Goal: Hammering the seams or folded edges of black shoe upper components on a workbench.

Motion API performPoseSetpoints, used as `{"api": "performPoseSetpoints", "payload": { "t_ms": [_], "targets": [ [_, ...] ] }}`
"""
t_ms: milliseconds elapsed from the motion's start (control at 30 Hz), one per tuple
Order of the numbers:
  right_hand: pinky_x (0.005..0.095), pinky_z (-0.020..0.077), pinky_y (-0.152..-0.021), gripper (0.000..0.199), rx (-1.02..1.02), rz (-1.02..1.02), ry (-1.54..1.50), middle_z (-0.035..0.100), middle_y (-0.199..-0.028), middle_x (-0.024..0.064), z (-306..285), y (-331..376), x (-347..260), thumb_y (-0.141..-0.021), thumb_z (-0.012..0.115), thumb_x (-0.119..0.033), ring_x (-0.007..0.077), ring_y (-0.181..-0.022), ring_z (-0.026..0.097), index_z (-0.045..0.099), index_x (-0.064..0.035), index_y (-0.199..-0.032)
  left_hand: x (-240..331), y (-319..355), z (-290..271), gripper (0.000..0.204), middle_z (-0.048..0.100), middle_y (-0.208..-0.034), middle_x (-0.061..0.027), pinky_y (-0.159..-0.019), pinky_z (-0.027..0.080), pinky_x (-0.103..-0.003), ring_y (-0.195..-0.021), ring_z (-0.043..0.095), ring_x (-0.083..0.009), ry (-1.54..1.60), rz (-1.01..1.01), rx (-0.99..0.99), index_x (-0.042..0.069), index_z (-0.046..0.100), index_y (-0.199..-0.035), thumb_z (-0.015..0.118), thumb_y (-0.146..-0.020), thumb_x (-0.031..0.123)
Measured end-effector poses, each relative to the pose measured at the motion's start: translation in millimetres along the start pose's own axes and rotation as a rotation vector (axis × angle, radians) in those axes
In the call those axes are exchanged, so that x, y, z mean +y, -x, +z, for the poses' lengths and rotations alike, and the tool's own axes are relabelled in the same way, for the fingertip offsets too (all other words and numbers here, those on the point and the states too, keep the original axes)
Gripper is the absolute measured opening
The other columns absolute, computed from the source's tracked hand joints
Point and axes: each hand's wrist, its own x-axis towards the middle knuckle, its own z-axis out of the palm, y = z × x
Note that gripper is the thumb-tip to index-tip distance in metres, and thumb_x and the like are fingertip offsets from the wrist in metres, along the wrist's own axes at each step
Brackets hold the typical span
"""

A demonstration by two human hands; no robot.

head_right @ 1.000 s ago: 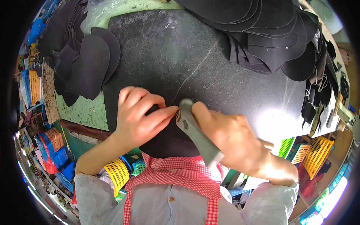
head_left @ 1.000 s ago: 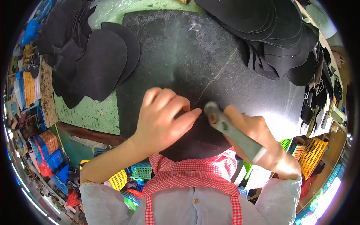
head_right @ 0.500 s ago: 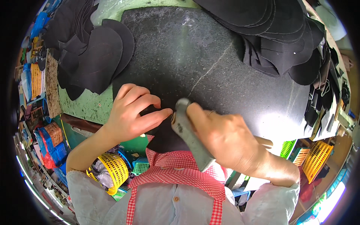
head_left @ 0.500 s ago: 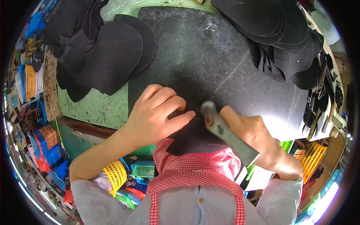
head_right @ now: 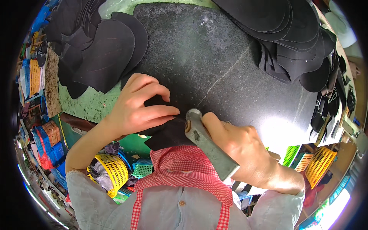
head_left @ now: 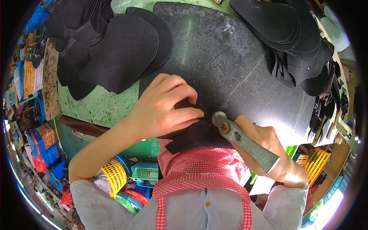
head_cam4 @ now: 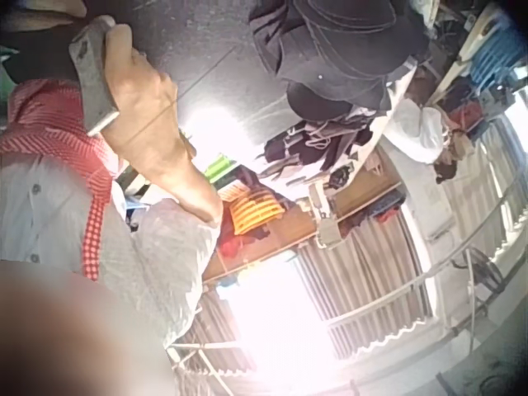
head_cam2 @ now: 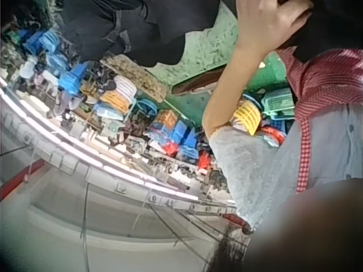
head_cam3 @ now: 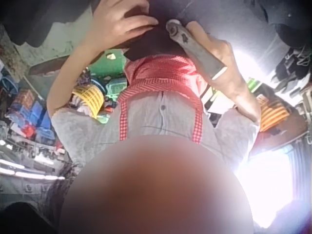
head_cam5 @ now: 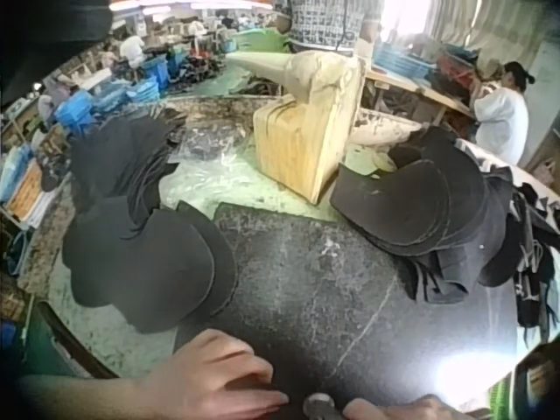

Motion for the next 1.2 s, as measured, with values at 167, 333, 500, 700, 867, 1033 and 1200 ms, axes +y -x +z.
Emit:
{"api": "performPoseSetpoints", "payload": {
  "t_ms": [167, 333, 500, 700, 867, 1033, 1200],
  "targets": [
    [0.0505, 0.0571, -0.063, 0.03, -0.03, 0.001, 0.01, 0.067, -0.079, 0.0201, 14.0, -2.4, 9.9, -0.095, 0.068, -0.015, 0.0419, -0.074, 0.072, 0.05, -0.0018, -0.114, -3.5, -1.0, 2.8, 0.034, 0.065, -0.103, 0.0024, -0.084, 0.049, -0.042, -0.1, 0.059, -0.0239, -0.033, 0.107, 0.02, 0.021, 0.083, -0.096, 0.092, -0.062, 0.02],
    [0.0513, 0.0583, -0.063, 0.028, 0.028, -0.005, 0.048, 0.068, -0.078, 0.022, 21.3, -8.6, 0.1, -0.096, 0.066, -0.015, 0.0428, -0.075, 0.073, 0.048, -0.0011, -0.113, -1.7, 1.1, -0.9, 0.032, 0.063, -0.097, 0.0041, -0.084, 0.046, -0.042, -0.097, 0.059, -0.0231, -0.032, 0.069, 0.035, 0.021, 0.083, -0.093, 0.092, -0.063, 0.022],
    [0.0533, 0.0601, -0.068, 0.026, 0.025, 0.066, 0.019, 0.07, -0.081, 0.0236, 23.0, -9.8, -0.1, -0.098, 0.064, -0.014, 0.0454, -0.08, 0.074, 0.048, -0.002, -0.114, 13.5, 6.7, -9.4, 0.026, 0.063, -0.095, 0.0041, -0.081, 0.046, -0.041, -0.094, 0.06, -0.0216, -0.185, -0.063, 0.045, 0.019, 0.082, -0.09, 0.091, -0.066, 0.019],
    [0.0424, 0.0498, -0.055, 0.015, 0.116, -0.028, -0.008, 0.063, -0.074, 0.0196, 25.6, -11.2, -0.5, -0.102, 0.066, -0.002, 0.0444, -0.068, 0.07, 0.055, -0.0008, -0.113, 48.1, 49.9, -10.2, 0.054, 0.061, -0.149, -0.0069, -0.117, 0.049, -0.043, -0.139, 0.057, -0.0251, 0.101, 0.114, -0.369, 0.019, 0.071, -0.139, 0.071, -0.085, 0.015],
    [0.0399, 0.0487, -0.058, 0.012, 0.143, 0.024, -0.11, 0.063, -0.075, 0.0195, 36.6, -9.6, 0.1, -0.105, 0.065, -0.005, 0.0415, -0.067, 0.069, 0.057, 0.0004, -0.113, 43.3, 61.0, 2.5, 0.056, 0.048, -0.164, -0.0027, -0.128, 0.038, -0.04, -0.152, 0.044, -0.0208, -0.121, 0.187, -0.376, 0.02, 0.059, -0.15, 0.061, -0.095, 0.022],
    [0.0405, 0.0493, -0.06, 0.011, 0.221, -0.053, -0.076, 0.062, -0.076, 0.0199, 35.4, -14.7, -2.6, -0.106, 0.064, -0.005, 0.0395, -0.065, 0.067, 0.056, 0.0001, -0.112, 44.2, 64.7, 7.8, 0.055, 0.05, -0.163, -0.0019, -0.128, 0.039, -0.04, -0.151, 0.045, -0.0215, -0.115, 0.176, -0.364, 0.021, 0.06, -0.148, 0.063, -0.093, 0.021],
    [0.04, 0.0496, -0.059, 0.013, 0.236, -0.035, -0.146, 0.064, -0.08, 0.0216, 33.6, -24.3, -2.2, -0.105, 0.065, -0.004, 0.0381, -0.069, 0.07, 0.056, 0.001, -0.112, 44.2, 63.0, 8.6, 0.053, 0.055, -0.158, 0.0005, -0.121, 0.046, -0.039, -0.145, 0.052, -0.021, -0.157, 0.181, -0.3, 0.028, 0.067, -0.145, 0.067, -0.092, 0.024]
  ]
}}
